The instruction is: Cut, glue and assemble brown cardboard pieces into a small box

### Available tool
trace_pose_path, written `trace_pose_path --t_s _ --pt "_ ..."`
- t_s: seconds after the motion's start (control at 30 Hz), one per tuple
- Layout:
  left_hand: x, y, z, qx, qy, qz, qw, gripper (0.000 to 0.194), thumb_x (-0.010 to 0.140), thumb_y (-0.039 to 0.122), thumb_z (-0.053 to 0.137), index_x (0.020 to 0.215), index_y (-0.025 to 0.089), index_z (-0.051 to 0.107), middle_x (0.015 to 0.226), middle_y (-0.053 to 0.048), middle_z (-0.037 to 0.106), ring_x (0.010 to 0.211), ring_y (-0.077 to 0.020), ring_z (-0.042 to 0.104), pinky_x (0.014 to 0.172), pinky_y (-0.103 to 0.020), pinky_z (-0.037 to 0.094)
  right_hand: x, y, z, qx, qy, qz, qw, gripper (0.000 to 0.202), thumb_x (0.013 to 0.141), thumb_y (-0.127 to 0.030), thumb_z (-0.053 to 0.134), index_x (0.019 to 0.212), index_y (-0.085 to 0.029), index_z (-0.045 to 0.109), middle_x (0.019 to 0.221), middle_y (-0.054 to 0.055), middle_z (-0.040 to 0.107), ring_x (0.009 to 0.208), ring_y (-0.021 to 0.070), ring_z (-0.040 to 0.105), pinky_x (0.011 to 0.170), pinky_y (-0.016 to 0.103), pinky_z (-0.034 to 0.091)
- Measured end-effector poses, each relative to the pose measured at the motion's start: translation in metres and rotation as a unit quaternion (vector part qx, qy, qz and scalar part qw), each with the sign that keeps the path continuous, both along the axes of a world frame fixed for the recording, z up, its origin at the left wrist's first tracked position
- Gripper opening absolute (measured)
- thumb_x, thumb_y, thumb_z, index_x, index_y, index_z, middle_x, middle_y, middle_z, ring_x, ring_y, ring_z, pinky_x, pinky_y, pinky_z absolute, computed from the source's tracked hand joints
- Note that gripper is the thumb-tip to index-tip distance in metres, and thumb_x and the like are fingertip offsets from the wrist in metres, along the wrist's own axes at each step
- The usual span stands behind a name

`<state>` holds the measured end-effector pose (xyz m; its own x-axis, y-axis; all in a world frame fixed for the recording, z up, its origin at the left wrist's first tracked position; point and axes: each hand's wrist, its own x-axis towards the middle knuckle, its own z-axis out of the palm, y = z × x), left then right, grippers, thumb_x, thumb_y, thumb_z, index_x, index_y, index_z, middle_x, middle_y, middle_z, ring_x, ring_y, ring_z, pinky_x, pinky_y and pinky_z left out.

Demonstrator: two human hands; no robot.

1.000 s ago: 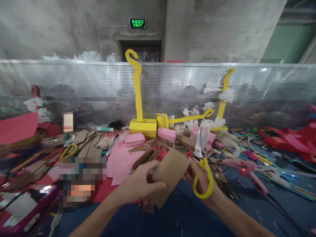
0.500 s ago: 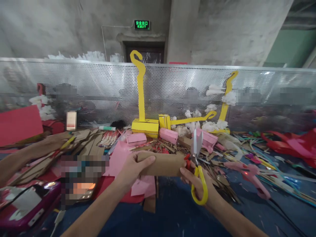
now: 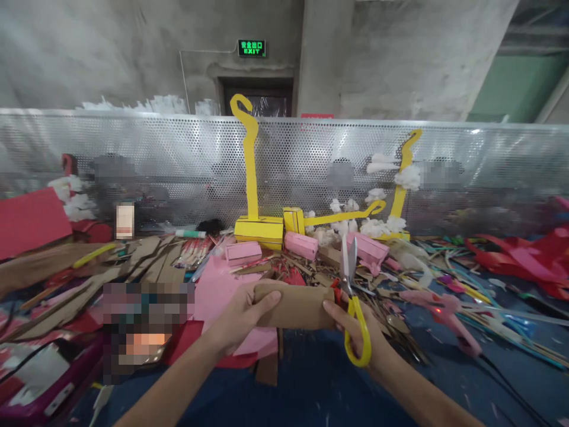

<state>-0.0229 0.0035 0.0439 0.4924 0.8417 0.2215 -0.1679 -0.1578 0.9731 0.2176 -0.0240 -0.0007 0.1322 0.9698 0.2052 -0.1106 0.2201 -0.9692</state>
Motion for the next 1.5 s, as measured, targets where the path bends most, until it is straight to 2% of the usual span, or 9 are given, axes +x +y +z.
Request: trace_pose_path --t_s 0.2,0.4,0.57,0.7,0.83,0.93,1.17,1.27,1.5 --pt "0.0 -0.001 -0.004 -0.114 0.003 0.019 0.993 0.06 0.088 0.059 0.063 0.134 0.021 0.063 0.125 -0.016 0.07 0.109 -0.0317 0.067 0.073 -0.038 0.06 -0.001 -0.006 0.006 0.011 0.006 0.025 1.0 0.036 0.078 -0.05 0.081 0.099 -0.022 0.076 0.104 0.01 0.078 0.095 0.0306 0.073 0.085 0.041 0.058" --pt "-0.003 -0.002 0.001 -0.295 -0.039 -0.177 0.938 0.084 0.082 0.085 0.038 0.134 0.023 0.061 0.131 -0.019 0.067 0.111 -0.0402 0.069 0.067 -0.039 0.061 0.001 -0.003 0.007 0.041 0.03 -0.019 0.999 0.049 0.071 -0.057 0.083 0.103 -0.022 0.075 0.092 0.01 0.078 0.092 0.0327 0.073 0.084 0.045 0.057" --pt "-0.009 0.0 -0.001 -0.311 -0.07 -0.163 0.934 0.055 0.091 0.057 0.058 0.122 0.014 0.068 0.111 -0.018 0.075 0.107 -0.0288 0.072 0.09 -0.034 0.055 0.004 -0.001 0.005 0.034 -0.009 -0.046 0.998 0.041 0.071 -0.057 0.083 0.083 -0.019 0.072 0.067 0.003 0.067 0.065 0.0221 0.064 0.065 0.035 0.052" --pt "-0.007 -0.005 -0.001 -0.275 -0.122 -0.12 0.946 0.049 0.085 0.03 0.076 0.131 0.022 0.062 0.123 -0.013 0.072 0.107 -0.023 0.072 0.103 -0.036 0.048 0.002 -0.001 0.006 0.029 -0.02 -0.044 0.998 0.04 0.07 -0.053 0.086 0.069 -0.019 0.065 0.06 -0.001 0.057 0.057 0.0149 0.052 0.056 0.029 0.043" --pt "0.001 -0.011 0.001 -0.256 -0.105 -0.123 0.953 0.06 0.076 0.016 0.082 0.132 0.023 0.061 0.132 -0.012 0.068 0.116 -0.0235 0.068 0.102 -0.034 0.048 0.001 -0.004 0.011 0.023 -0.016 -0.03 0.999 0.041 0.071 -0.056 0.083 0.079 -0.018 0.069 0.063 -0.001 0.056 0.058 0.0144 0.05 0.055 0.027 0.04" --pt "0.004 -0.009 0.0 -0.234 -0.102 -0.142 0.956 0.049 0.075 0.012 0.082 0.122 0.017 0.068 0.12 -0.013 0.074 0.107 -0.0232 0.072 0.09 -0.029 0.054 0.002 -0.002 0.011 0.008 -0.001 -0.021 1.0 0.044 0.075 -0.059 0.08 0.089 -0.018 0.072 0.063 -0.001 0.056 0.058 0.0152 0.05 0.054 0.027 0.038" --pt "-0.014 0.014 0.01 -0.249 -0.203 0.113 0.94 0.019 0.084 0.029 0.074 0.096 0.015 0.073 0.091 -0.011 0.079 0.073 -0.0203 0.074 0.068 -0.03 0.061 0.003 0.001 0.005 -0.021 0.011 0.003 1.0 0.044 0.075 -0.061 0.079 0.084 -0.019 0.07 0.057 -0.003 0.055 0.05 0.0127 0.045 0.048 0.025 0.034" --pt "-0.018 0.024 0.011 -0.178 -0.212 0.213 0.937 0.018 0.08 0.025 0.077 0.093 0.017 0.069 0.085 -0.005 0.077 0.073 -0.0172 0.072 0.067 -0.027 0.06 0.001 -0.002 0.008 -0.015 0.008 0.009 1.0 0.043 0.072 -0.058 0.083 0.088 -0.02 0.069 0.068 -0.002 0.061 0.053 0.0115 0.046 0.048 0.024 0.037" --pt "-0.024 0.035 0.003 0.051 -0.147 0.3 0.941 0.041 0.076 0.035 0.083 0.11 0.022 0.066 0.114 -0.004 0.074 0.101 -0.0184 0.068 0.086 -0.027 0.054 0.003 0.0 0.012 0.008 -0.012 0.006 1.0 0.045 0.064 -0.056 0.088 0.085 -0.02 0.07 0.07 -0.001 0.063 0.059 0.0144 0.053 0.052 0.024 0.042"
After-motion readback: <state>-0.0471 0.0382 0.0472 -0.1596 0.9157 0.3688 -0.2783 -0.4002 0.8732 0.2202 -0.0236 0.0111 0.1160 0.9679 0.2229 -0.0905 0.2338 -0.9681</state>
